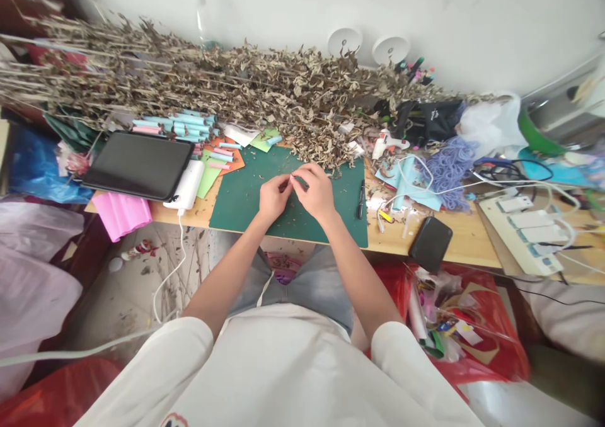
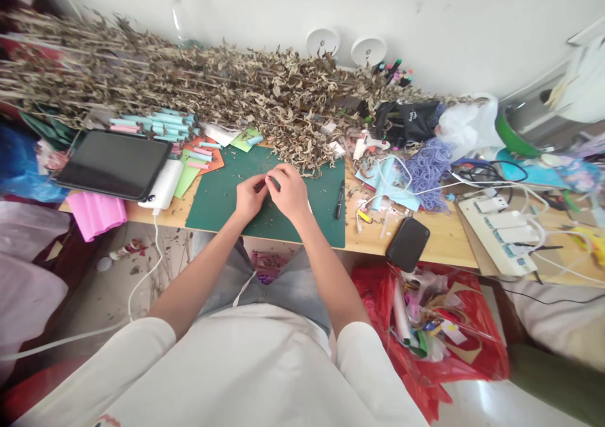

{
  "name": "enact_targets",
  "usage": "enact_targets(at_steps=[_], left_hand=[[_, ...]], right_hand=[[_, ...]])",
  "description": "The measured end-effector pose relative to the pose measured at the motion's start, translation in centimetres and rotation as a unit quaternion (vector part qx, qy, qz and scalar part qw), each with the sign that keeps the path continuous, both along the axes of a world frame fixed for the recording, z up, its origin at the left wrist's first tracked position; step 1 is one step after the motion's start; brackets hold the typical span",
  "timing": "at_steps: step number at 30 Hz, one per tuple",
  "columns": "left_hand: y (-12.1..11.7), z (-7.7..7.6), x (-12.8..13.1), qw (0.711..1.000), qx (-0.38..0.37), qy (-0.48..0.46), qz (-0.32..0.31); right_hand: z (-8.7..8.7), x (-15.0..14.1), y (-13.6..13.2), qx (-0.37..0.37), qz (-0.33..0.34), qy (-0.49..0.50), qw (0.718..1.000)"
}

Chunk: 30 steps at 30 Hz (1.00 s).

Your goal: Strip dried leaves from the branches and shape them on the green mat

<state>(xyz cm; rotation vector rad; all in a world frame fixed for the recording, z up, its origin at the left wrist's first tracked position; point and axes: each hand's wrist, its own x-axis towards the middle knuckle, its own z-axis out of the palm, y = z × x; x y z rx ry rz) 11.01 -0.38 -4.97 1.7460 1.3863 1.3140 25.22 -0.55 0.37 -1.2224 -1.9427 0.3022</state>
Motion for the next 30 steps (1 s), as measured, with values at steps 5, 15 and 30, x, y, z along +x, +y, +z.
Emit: enact_targets(at_steps=[5,15,30], left_hand=[[0.0,-0.1,0.1,0.999,-0.020,-0.024,0.014],[-0.4,0.9,0.4,0.999,-0.037,-0.033,0.023],[-0.2,0.3,0.4,0.999,-0.035,-0.033,0.015]], right_hand=[[1.5,3.4,-1.5,-0.080,-0.163,-0.040,0.983],[1.2,4.7,-3.4,-0.299,-0.191,-0.339,0.871],[6.0,1.1,-1.8,-0.096,-0.051,0.210,0.972]])
